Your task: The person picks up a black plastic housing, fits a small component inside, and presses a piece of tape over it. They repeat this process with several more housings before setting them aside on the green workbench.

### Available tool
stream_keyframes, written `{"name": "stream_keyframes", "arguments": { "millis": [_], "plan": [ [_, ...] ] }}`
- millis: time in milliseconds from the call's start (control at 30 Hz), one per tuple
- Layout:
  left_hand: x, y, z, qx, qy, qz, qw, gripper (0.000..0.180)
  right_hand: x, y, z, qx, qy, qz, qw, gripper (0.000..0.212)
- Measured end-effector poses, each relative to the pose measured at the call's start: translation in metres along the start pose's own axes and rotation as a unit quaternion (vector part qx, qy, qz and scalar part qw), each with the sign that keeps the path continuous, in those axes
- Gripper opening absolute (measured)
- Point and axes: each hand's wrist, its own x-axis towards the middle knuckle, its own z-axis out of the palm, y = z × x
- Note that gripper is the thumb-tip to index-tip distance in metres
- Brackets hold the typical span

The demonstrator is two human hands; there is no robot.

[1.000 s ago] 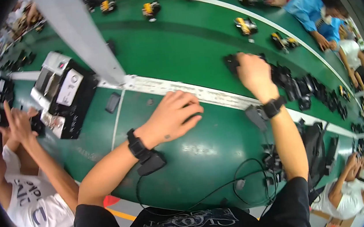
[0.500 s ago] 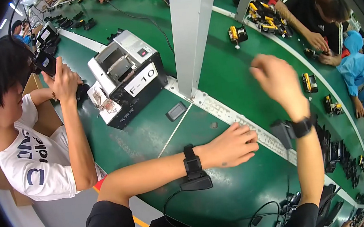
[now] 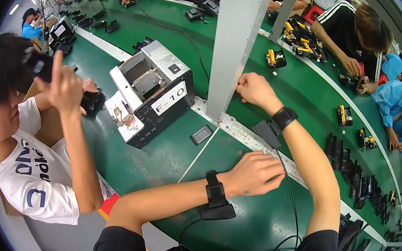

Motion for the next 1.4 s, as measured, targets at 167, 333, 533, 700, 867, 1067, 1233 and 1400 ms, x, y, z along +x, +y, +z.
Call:
{"name": "stream_keyframes", "arguments": {
  "millis": [167,333,533,700,867,1067,1233,1400],
  "plan": [
    [0.026,0.002,-0.022,0.013,0.049,-0.058,0.997,0.019,-0.067,0.043,-0.029,0.098,0.073,0.061,0.991,0.02],
    [0.03,-0.014,-0.018,0.003,0.058,-0.172,0.983,0.018,-0.153,0.062,-0.033,0.222,0.129,0.104,0.961,0.023],
    [0.032,-0.011,-0.015,0.081,0.084,-0.176,0.977,0.022,-0.272,0.043,-0.001,0.182,0.089,0.089,0.975,0.023],
    [0.023,-0.009,-0.021,0.11,-0.025,-0.122,0.986,0.028,-0.352,0.028,-0.015,-0.032,-0.034,-0.051,0.998,0.023],
    [0.023,-0.002,-0.02,0.097,-0.016,-0.085,0.991,0.032,-0.425,0.02,-0.019,-0.147,0.028,-0.003,0.989,0.034],
    [0.018,-0.006,-0.016,0.151,-0.065,-0.086,0.983,0.029,-0.455,0.044,0.007,-0.096,0.044,0.065,0.992,0.04],
    [0.01,-0.011,-0.014,0.167,-0.057,-0.066,0.982,0.028,-0.453,0.063,0.012,-0.065,0.005,0.021,0.998,0.039],
    [0.016,-0.01,-0.008,0.13,-0.075,-0.072,0.986,0.028,-0.486,0.067,-0.008,-0.156,0.122,0.08,0.977,0.045]
  ]
}}
